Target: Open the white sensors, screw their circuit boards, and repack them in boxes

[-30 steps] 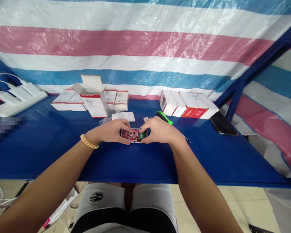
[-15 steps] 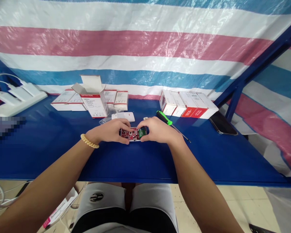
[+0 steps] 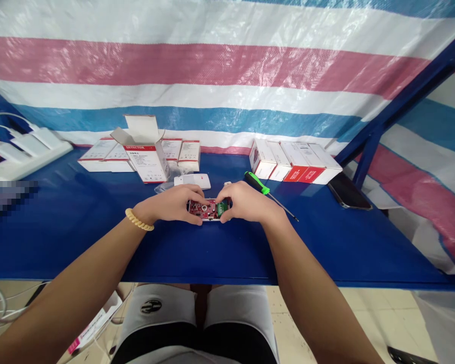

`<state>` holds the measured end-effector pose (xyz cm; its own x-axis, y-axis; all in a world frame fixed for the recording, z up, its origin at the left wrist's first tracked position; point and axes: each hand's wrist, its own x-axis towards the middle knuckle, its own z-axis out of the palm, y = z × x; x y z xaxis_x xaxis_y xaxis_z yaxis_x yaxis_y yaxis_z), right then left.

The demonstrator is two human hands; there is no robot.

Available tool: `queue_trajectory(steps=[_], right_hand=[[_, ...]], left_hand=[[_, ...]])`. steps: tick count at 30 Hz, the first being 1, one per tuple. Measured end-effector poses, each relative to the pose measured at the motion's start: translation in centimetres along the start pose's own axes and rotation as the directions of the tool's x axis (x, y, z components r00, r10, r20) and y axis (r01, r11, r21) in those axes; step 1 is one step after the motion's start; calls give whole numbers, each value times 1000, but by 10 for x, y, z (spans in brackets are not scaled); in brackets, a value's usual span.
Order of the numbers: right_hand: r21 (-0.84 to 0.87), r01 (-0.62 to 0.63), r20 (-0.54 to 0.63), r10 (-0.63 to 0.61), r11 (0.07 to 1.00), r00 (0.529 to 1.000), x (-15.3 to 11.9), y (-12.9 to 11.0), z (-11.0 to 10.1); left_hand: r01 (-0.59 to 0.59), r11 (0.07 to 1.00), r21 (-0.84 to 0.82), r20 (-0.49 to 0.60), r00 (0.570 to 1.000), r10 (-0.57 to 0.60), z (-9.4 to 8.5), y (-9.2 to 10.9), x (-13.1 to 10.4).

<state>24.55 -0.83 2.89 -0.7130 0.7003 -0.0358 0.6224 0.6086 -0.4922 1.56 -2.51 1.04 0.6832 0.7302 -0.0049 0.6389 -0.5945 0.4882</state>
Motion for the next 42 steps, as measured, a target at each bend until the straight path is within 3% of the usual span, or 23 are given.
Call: queue_trajectory(steps=[5,11,17,24,27,29,31,34,38,42], right_hand=[[39,-11,2,11,999,1000,-1,6,2],[335,-53,64,33,941,997,-5,21,-3],[244,-86,0,89,966,996,0,17,1],[279,-95,59,82,955,995,0,15,2],[379,-115,-14,130,918,991,-5,19,-2],[465,-110,-129,190,878,973,-7,24,-4],[489,-89,-284,255,868,924,-6,30,-4],[355,-129,-458,293,926,839,0,38,2],[165,-236,-472,287,958,834,9,42,12],[61,-225,-471,227,972,852,12,44,15]], left_hand=[[0,1000,-10,0,1000,0,-1,-2,0],[-5,1000,10,-5,1000,5,-6,1,-1],[-19,1000,13,-22,1000,19,-4,1,-1],[-37,999,18,-63,997,38,-3,-3,-1],[-36,999,32,-34,999,37,-3,-1,-2],[-31,998,51,-44,999,33,0,0,-1],[-30,996,78,-72,997,36,5,0,0],[-54,989,137,-115,991,70,11,1,2],[-100,982,158,-221,966,134,7,-3,0],[11,983,184,-455,887,75,-1,-14,-4]])
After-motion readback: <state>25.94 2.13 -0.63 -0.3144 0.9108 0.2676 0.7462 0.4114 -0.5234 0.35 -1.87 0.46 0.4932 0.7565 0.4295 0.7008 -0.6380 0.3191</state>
